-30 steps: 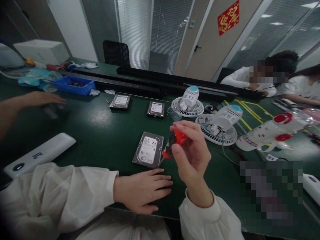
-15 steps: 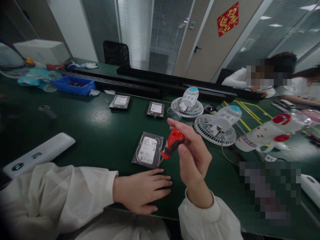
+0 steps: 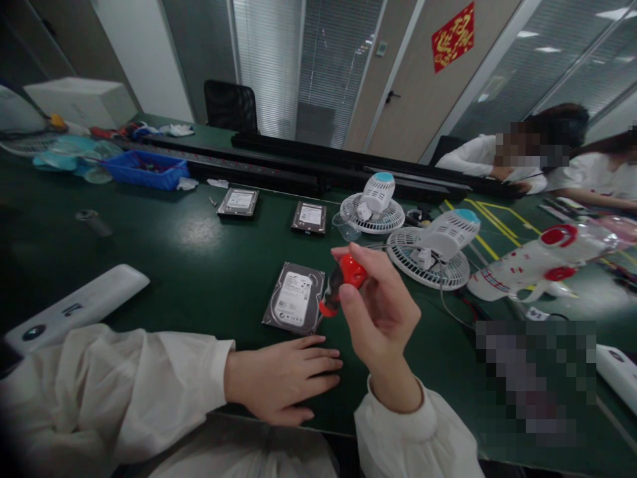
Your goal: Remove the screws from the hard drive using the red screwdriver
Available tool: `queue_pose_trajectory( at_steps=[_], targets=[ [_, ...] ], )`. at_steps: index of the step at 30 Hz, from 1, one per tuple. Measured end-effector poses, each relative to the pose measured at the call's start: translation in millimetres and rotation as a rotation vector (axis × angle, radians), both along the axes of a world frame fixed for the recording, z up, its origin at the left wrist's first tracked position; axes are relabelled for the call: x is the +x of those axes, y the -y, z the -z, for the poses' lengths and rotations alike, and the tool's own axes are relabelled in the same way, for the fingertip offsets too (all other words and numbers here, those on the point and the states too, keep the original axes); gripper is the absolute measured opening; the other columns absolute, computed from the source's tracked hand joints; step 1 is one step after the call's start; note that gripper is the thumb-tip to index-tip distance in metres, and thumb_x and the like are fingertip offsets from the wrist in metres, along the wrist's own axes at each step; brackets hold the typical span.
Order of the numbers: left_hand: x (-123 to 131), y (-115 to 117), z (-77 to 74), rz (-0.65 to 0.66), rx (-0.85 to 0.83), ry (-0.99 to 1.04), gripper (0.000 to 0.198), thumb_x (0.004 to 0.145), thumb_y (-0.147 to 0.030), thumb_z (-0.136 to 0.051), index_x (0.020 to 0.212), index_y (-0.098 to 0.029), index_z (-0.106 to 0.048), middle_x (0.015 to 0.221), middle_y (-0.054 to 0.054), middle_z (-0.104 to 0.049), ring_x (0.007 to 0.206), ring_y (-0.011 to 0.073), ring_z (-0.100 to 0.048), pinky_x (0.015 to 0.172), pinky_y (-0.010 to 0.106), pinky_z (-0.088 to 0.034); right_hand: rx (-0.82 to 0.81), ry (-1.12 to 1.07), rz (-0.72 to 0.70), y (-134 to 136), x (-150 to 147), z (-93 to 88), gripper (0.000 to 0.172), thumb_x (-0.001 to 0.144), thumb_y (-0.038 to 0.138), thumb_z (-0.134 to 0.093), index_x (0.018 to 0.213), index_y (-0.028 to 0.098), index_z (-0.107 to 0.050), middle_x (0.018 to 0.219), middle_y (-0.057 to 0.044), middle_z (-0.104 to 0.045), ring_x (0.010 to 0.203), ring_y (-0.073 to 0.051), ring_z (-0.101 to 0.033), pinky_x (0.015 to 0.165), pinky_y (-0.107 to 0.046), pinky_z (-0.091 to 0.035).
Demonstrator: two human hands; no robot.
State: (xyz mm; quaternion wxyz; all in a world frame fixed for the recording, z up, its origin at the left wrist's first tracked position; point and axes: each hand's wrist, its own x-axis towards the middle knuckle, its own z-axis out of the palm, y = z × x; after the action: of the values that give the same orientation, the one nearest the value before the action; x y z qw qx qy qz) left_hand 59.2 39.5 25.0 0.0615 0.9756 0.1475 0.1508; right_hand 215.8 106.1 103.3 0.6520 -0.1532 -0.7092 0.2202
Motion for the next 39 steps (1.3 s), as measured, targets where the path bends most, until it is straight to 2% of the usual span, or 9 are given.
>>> queue_pose_trajectory(
  at_steps=[3, 8, 13, 18, 21, 24, 30, 35, 39],
  targets=[
    [0.0, 0.0, -0.3, 0.001, -0.002, -0.005, 0.054, 0.095, -0.042, -0.053, 0.133, -0.004, -0.056, 0.143, 0.021, -0.06, 0.136, 0.0324, -0.053, 0.116, 0.049, -0.038, 0.043, 0.006, 0.04, -2.1, 1.2, 1.0, 0.049, 0.078, 0.013, -0.073, 0.124, 0.03, -0.071, 0.111, -0.005, -0.068, 0.104, -0.022, -0.063, 0.083, -0.038, -0.058],
    [0.0, -0.4, -0.4, 0.004, -0.003, -0.01, 0.054, 0.096, -0.041, -0.051, 0.135, -0.003, -0.055, 0.143, 0.021, -0.059, 0.137, 0.033, -0.052, 0.117, 0.05, -0.036, -0.05, 0.008, -0.001, -1.4, 0.5, 1.2, 0.044, 0.092, 0.021, -0.058, 0.134, 0.03, -0.066, 0.127, -0.007, -0.068, 0.115, -0.027, -0.064, 0.095, -0.049, -0.055],
    [-0.1, 0.4, -0.8, 0.005, -0.016, -0.005, 0.055, 0.095, -0.042, -0.053, 0.134, -0.003, -0.055, 0.143, 0.021, -0.06, 0.136, 0.0325, -0.052, 0.117, 0.05, -0.037, 0.057, 0.005, 0.063, -2.5, 1.1, -2.3, 0.052, 0.073, 0.008, -0.076, 0.12, 0.031, -0.072, 0.107, -0.003, -0.065, 0.101, -0.02, -0.06, 0.083, -0.037, -0.059],
    [-0.1, 0.3, -1.3, 0.006, -0.014, -0.005, 0.054, 0.096, -0.041, -0.053, 0.134, -0.002, -0.056, 0.142, 0.022, -0.06, 0.136, 0.033, -0.053, 0.117, 0.05, -0.037, -0.063, 0.006, -0.015, -1.9, 0.7, 1.0, 0.039, 0.092, 0.024, -0.058, 0.129, 0.03, -0.069, 0.131, -0.006, -0.066, 0.124, -0.028, -0.059, 0.1, -0.051, -0.053],
    [0.4, -0.5, -2.0, 0.006, -0.016, -0.005, 0.055, 0.095, -0.041, -0.054, 0.133, -0.002, -0.056, 0.142, 0.022, -0.06, 0.136, 0.0334, -0.053, 0.117, 0.05, -0.037, -0.043, 0.01, 0.027, -2.8, -0.6, 2.2, 0.045, 0.089, 0.022, -0.063, 0.133, 0.032, -0.065, 0.122, -0.005, -0.069, 0.113, -0.025, -0.065, 0.096, -0.047, -0.055],
    [0.6, -0.5, -2.3, 0.005, -0.022, -0.004, 0.054, 0.095, -0.04, -0.054, 0.133, -0.003, -0.056, 0.141, 0.022, -0.06, 0.136, 0.0334, -0.053, 0.117, 0.05, -0.037, 0.045, -0.009, 0.069, -4.9, -0.7, 1.2, 0.053, 0.075, 0.015, -0.078, 0.125, 0.031, -0.068, 0.112, -0.004, -0.065, 0.102, -0.021, -0.063, 0.085, -0.039, -0.058],
    [0.0, 1.1, 0.4, 0.005, -0.031, 0.015, 0.054, 0.095, -0.04, -0.055, 0.134, -0.003, -0.056, 0.142, 0.022, -0.06, 0.136, 0.0328, -0.052, 0.117, 0.051, -0.037, -0.055, 0.001, -0.031, -3.9, -0.6, 0.9, 0.037, 0.09, 0.025, -0.06, 0.127, 0.029, -0.067, 0.122, -0.008, -0.066, 0.116, -0.027, -0.064, 0.094, -0.048, -0.055],
    [0.1, 0.7, 1.3, 0.01, -0.027, 0.016, 0.054, 0.095, -0.04, -0.055, 0.134, -0.003, -0.056, 0.142, 0.022, -0.06, 0.136, 0.0334, -0.053, 0.117, 0.052, -0.037, 0.028, -0.034, 0.025, -4.4, -1.0, -0.5, 0.047, 0.076, 0.016, -0.075, 0.119, 0.032, -0.068, 0.103, -0.004, -0.06, 0.098, -0.021, -0.059, 0.082, -0.039, -0.057],
    [0.2, 0.6, 0.4, 0.008, -0.032, 0.011, 0.055, 0.094, -0.04, -0.055, 0.134, -0.003, -0.056, 0.142, 0.022, -0.06, 0.136, 0.0331, -0.052, 0.117, 0.051, -0.037, -0.004, -0.062, -0.042, -4.5, -1.2, -1.5, 0.033, 0.086, 0.027, -0.064, 0.119, 0.026, -0.071, 0.115, -0.009, -0.064, 0.11, -0.027, -0.059, 0.088, -0.046, -0.055]
  ],
)
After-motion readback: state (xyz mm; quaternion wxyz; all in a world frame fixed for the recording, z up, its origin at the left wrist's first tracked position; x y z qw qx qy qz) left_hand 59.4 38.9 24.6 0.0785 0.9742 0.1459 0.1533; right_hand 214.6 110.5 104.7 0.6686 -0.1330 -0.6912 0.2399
